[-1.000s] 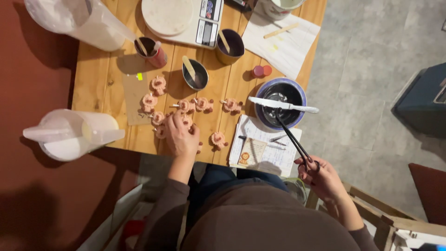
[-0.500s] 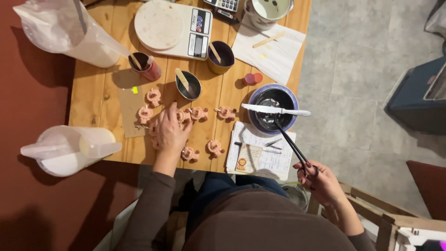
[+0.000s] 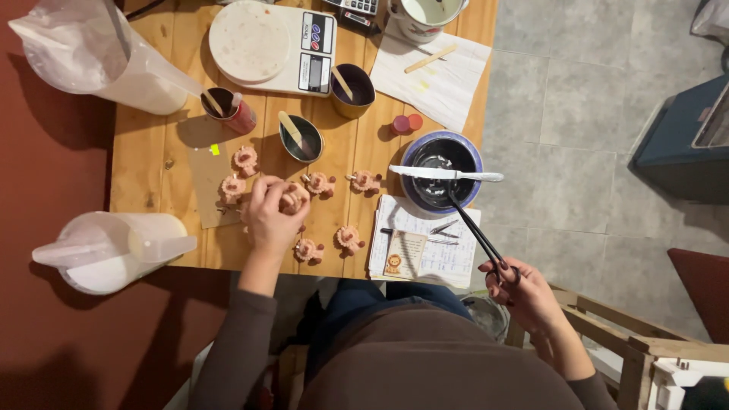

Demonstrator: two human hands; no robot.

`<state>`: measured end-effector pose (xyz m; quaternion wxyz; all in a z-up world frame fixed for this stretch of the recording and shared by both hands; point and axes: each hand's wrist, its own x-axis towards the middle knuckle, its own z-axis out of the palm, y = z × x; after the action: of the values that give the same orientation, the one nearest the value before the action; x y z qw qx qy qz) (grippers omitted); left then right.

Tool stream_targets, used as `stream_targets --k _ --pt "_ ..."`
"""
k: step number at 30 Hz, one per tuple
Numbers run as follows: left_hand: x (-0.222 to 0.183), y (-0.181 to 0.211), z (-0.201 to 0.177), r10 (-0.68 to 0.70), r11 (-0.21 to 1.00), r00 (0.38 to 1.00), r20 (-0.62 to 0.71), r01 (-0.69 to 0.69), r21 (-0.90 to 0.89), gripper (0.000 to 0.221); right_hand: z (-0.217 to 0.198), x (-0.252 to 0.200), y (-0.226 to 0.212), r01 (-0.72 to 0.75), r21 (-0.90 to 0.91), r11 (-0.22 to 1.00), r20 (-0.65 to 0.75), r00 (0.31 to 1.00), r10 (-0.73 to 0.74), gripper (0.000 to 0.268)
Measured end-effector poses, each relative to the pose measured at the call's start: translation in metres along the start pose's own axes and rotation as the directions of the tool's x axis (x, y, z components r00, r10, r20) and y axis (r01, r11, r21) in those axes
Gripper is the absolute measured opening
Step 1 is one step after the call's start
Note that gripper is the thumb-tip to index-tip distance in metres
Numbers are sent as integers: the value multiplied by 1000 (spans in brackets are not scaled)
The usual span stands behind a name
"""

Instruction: Trim excess wax from small decorative candle components using nail clippers.

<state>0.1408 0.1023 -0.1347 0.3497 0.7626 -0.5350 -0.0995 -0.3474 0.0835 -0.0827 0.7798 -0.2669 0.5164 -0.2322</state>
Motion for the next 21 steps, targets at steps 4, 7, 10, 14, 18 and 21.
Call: stream_targets --k 4,7,10,14,18,21 --pt "-1 47 -20 157 972 987 21 -151 -181 38 19 0 1 85 22 996 -11 996 -85 37" --pt "7 112 -33 253 926 945 209 -174 -335 38 69 7 -18 218 20 976 31 975 -218 41" --pt "18 162 -23 330 890 876 352 -166 -424 45 115 32 -42 397 19 918 179 902 -393 34" --pt "30 195 -1 313 867 818 483 -38 -498 67 126 57 -48 531 99 842 156 827 -540 30" --pt "50 221 -3 158 860 778 608 194 -472 82 117 60 -51 511 245 824 38 844 -535 23" --pt "43 214 14 95 623 707 701 507 -596 82 113 60 -53 513 311 800 -64 851 -521 20"
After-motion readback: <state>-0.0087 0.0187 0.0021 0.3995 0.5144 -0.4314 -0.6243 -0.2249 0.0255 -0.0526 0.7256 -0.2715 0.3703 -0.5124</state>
